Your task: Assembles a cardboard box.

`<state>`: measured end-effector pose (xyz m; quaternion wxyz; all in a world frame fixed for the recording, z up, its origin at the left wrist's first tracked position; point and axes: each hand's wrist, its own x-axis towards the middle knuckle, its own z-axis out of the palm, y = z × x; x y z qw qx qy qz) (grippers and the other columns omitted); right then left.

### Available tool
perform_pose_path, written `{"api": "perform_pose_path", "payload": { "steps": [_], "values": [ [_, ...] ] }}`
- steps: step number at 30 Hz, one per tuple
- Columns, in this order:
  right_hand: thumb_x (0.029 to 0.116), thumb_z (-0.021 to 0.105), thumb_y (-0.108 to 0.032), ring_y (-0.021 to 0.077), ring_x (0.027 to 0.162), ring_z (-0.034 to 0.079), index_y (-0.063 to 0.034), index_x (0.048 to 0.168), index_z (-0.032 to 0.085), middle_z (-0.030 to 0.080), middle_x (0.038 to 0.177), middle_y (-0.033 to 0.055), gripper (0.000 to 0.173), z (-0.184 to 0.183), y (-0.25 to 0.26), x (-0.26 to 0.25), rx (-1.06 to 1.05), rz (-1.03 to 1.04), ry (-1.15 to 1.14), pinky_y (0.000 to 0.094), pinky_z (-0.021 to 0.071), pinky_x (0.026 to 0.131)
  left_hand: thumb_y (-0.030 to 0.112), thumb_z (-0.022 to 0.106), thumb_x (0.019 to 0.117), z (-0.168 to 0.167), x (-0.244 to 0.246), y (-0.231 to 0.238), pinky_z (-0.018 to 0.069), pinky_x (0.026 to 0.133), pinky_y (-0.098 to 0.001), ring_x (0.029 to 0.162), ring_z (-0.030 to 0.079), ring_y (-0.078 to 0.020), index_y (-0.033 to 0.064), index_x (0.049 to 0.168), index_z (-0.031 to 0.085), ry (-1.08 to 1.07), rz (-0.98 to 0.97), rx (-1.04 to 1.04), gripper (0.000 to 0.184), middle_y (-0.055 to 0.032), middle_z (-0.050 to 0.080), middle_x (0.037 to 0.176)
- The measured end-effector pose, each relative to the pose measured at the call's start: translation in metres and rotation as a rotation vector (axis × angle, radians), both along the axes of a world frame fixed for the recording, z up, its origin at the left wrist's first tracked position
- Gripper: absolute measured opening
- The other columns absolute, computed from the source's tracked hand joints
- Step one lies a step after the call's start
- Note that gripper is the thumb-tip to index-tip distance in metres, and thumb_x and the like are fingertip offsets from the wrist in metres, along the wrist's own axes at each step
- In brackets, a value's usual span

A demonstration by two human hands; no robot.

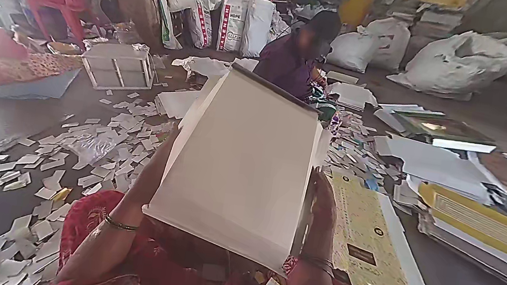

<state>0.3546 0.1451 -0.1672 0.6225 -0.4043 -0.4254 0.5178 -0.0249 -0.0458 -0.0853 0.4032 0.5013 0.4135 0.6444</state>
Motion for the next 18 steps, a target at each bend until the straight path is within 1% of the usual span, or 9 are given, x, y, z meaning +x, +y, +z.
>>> {"api": "perform_pose_path", "payload": {
  "steps": [1,2,4,6,9,11,13,15,18],
  "values": [
    [0.1115,0.037,-0.026,0.0032,0.115,0.060,-0.0032,0.147,0.047,0.062,0.134,0.0051,0.044,0.002,-0.005,0.003,0.038,0.024,-0.088,0.0230,0.0505,0.098,0.048,0.023,0.1110,-0.002,-0.003,0.004,0.0483,0.111,-0.0360,0.134,0.053,-0.0113,0.0227,0.157,0.039,-0.006,0.060,0.004,0.055,-0.0006,0.053,0.151],
    [0.1119,0.033,-0.026,0.0035,0.126,0.054,-0.0022,0.153,0.039,0.054,0.147,0.0079,0.048,0.003,-0.007,0.005,0.075,0.055,-0.152,0.0226,0.0456,0.106,0.050,0.023,0.1105,-0.005,-0.007,0.007,0.0489,0.109,-0.0349,0.132,0.054,-0.0097,0.0234,0.156,0.040,0.005,0.117,-0.014,0.056,0.0004,0.054,0.149],
    [0.1099,0.037,-0.026,0.0056,0.131,0.050,-0.0047,0.155,0.036,0.048,0.151,0.0090,0.050,0.006,-0.009,-0.001,0.078,0.062,-0.201,0.0243,0.0430,0.109,0.057,0.023,0.1082,-0.009,-0.018,0.020,0.0505,0.105,-0.0344,0.126,0.058,-0.0080,0.0253,0.151,0.047,0.038,0.248,-0.099,0.058,0.0021,0.059,0.143],
    [0.1053,0.050,-0.032,0.0128,0.140,0.046,-0.0117,0.158,0.036,0.043,0.159,0.0079,0.058,0.000,-0.007,-0.009,0.042,0.113,-0.202,0.0341,0.0402,0.115,0.062,0.022,0.1063,-0.015,-0.030,0.020,0.0469,0.109,-0.0371,0.132,0.054,-0.0081,0.0292,0.152,0.047,0.076,0.303,-0.148,0.061,0.0049,0.056,0.147],
    [0.1026,0.055,-0.027,0.0128,0.116,0.065,-0.0177,0.153,0.043,0.063,0.137,0.0048,0.053,-0.002,-0.004,-0.028,0.038,0.265,-0.178,0.0346,0.0565,0.097,0.064,0.021,0.1055,-0.015,-0.034,0.012,0.0494,0.107,-0.0381,0.130,0.055,-0.0077,0.0321,0.151,0.047,0.022,0.309,-0.130,0.061,0.0069,0.057,0.146],
    [0.1019,0.056,-0.027,0.0118,0.108,0.067,-0.0199,0.152,0.044,0.067,0.129,0.0035,0.052,-0.002,-0.008,-0.036,0.030,0.373,-0.214,0.0337,0.0583,0.092,0.064,0.021,0.1054,-0.018,-0.040,0.008,0.0517,0.103,-0.0383,0.127,0.057,-0.0074,0.0331,0.150,0.048,-0.017,0.317,-0.097,0.060,0.0072,0.059,0.144],
    [0.1004,0.057,-0.027,0.0109,0.100,0.068,-0.0211,0.147,0.051,0.070,0.120,0.0025,0.047,-0.004,-0.012,-0.041,-0.002,0.407,-0.266,0.0331,0.0583,0.087,0.065,0.020,0.1054,-0.027,-0.060,0.017,0.0496,0.106,-0.0387,0.129,0.055,-0.0079,0.0316,0.153,0.044,0.046,0.388,-0.069,0.063,0.0060,0.056,0.147],
    [0.1028,0.056,-0.027,0.0066,0.089,0.069,-0.0191,0.141,0.056,0.071,0.109,0.0002,0.039,-0.002,-0.007,-0.042,-0.026,0.390,-0.276,0.0281,0.0594,0.077,0.057,0.017,0.1085,-0.018,-0.057,0.026,0.0477,0.108,-0.0311,0.130,0.054,-0.0037,0.0255,0.152,0.043,0.031,0.482,-0.048,0.060,0.0048,0.055,0.146],
    [0.1066,0.051,-0.031,0.0015,0.086,0.067,-0.0221,0.145,0.051,0.070,0.109,-0.0037,0.039,0.009,-0.010,-0.038,-0.030,0.363,-0.242,0.0231,0.0585,0.075,0.053,0.019,0.1100,-0.005,-0.031,0.008,0.0452,0.109,-0.0290,0.130,0.052,-0.0024,0.0245,0.153,0.042,-0.028,0.452,-0.066,0.056,0.0061,0.054,0.147]
  ]
}}
